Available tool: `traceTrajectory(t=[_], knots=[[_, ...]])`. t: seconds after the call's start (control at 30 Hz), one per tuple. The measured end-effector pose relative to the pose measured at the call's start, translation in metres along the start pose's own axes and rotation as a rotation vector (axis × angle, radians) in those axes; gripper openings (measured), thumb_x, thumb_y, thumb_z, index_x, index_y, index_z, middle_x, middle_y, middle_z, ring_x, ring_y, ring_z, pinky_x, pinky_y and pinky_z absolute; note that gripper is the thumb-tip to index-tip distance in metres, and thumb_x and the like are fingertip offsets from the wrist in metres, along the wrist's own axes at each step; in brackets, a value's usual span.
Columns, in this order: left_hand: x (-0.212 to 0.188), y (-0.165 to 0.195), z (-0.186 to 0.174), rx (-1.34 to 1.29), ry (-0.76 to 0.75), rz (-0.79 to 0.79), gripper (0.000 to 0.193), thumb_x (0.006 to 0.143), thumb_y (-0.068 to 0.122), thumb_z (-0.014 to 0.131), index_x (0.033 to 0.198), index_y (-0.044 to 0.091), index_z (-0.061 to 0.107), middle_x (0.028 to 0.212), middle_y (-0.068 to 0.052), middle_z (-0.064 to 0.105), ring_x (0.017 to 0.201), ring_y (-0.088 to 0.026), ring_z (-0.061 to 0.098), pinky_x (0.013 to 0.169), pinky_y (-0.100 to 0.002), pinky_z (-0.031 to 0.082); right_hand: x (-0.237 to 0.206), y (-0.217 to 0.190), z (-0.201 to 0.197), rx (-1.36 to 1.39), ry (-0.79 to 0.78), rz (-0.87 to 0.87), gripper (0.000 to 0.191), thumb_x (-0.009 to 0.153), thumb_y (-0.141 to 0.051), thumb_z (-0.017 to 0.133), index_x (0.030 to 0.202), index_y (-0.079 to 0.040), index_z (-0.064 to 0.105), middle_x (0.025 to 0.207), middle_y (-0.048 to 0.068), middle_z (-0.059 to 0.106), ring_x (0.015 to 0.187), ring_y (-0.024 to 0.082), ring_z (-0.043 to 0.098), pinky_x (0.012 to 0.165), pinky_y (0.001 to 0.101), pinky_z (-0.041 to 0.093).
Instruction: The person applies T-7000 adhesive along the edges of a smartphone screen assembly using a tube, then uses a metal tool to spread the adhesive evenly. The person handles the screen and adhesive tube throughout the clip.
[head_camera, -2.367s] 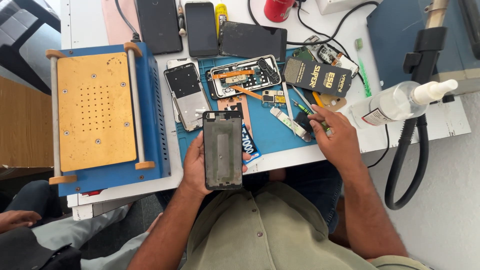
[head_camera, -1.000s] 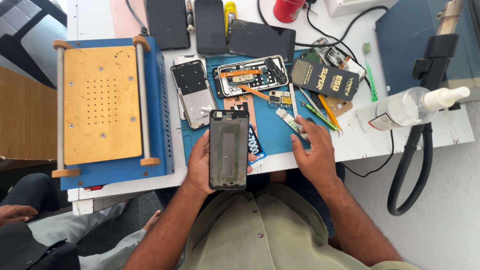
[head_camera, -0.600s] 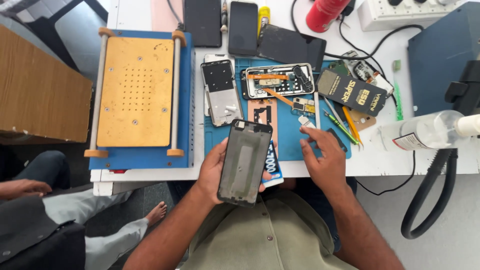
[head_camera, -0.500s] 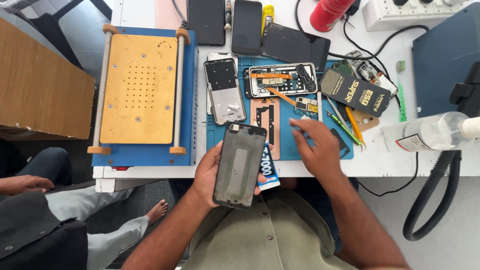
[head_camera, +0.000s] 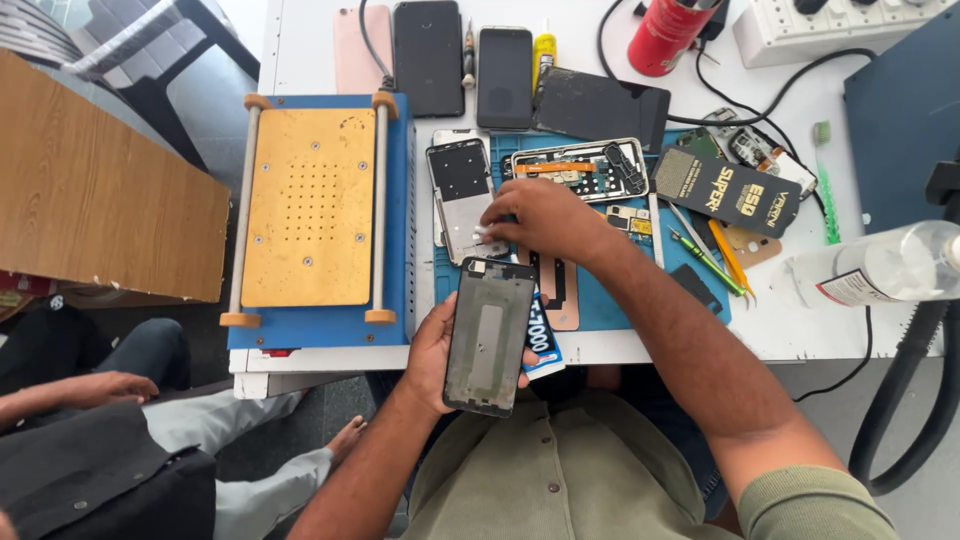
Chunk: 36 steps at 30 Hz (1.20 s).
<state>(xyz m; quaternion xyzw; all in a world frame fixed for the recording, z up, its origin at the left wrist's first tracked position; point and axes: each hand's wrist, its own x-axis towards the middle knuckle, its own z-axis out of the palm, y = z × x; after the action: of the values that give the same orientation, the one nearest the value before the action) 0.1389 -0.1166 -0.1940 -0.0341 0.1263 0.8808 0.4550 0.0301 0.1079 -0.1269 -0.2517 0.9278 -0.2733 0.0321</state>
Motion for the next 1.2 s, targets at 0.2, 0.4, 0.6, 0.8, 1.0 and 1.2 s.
traceTrajectory(t=[0.2,0.4,0.6,0.8,1.0,1.2], knots=[[0.002,-0.001,-0.005,0.011,-0.14,-0.065,0.072,0.109,0.054,0.029,0.155,0.0,0.043,0.131,-0.029,0.061,0.109,-0.05,0.069,0.084,-0.058,0.064,0.001,0.0,-0.008,0.025,-0.045,0.097,0.016,0.089,-0.021,0.073,0.098,-0.01,0.079,0.096,0.006,0.071,0.09,0.021,0.069,0.083,0.0362,0.055],[0.003,-0.003,-0.008,0.055,-0.161,-0.074,0.071,0.113,0.052,0.029,0.158,-0.002,0.041,0.135,-0.03,0.061,0.109,-0.049,0.068,0.083,-0.056,0.064,-0.05,-0.003,-0.012,1.003,0.279,0.41,0.02,0.095,-0.013,0.071,0.111,-0.001,0.068,0.095,0.007,0.075,0.088,0.015,0.071,0.08,0.0279,0.058],[0.005,-0.006,-0.009,0.05,-0.115,-0.119,0.071,0.11,0.051,0.029,0.156,-0.001,0.04,0.133,-0.027,0.062,0.106,-0.049,0.069,0.081,-0.056,0.065,-0.079,-0.015,0.005,1.422,0.383,0.454,0.027,0.101,-0.015,0.062,0.125,-0.005,0.068,0.1,0.009,0.075,0.09,0.016,0.072,0.08,0.0298,0.059],[0.006,-0.008,-0.01,0.097,-0.126,-0.113,0.074,0.11,0.054,0.03,0.155,-0.005,0.042,0.125,-0.031,0.063,0.106,-0.049,0.07,0.081,-0.054,0.066,-0.084,-0.02,0.013,1.333,0.34,0.534,0.022,0.1,-0.014,0.063,0.119,-0.003,0.067,0.103,0.014,0.078,0.093,0.022,0.078,0.075,0.0318,0.063],[0.007,-0.008,-0.01,0.113,-0.128,-0.095,0.073,0.111,0.053,0.029,0.153,-0.006,0.043,0.123,-0.03,0.063,0.105,-0.048,0.071,0.08,-0.054,0.066,-0.083,-0.017,0.013,1.342,0.3,0.549,0.021,0.099,-0.014,0.065,0.117,-0.004,0.068,0.102,0.013,0.078,0.091,0.021,0.078,0.075,0.031,0.063],[0.007,-0.008,-0.01,0.103,-0.111,-0.112,0.073,0.111,0.053,0.028,0.153,-0.005,0.043,0.126,-0.03,0.063,0.104,-0.049,0.07,0.079,-0.054,0.066,-0.083,-0.015,0.013,1.331,0.275,0.542,0.021,0.098,-0.014,0.068,0.116,-0.002,0.069,0.099,0.013,0.078,0.09,0.021,0.077,0.075,0.0307,0.062]])
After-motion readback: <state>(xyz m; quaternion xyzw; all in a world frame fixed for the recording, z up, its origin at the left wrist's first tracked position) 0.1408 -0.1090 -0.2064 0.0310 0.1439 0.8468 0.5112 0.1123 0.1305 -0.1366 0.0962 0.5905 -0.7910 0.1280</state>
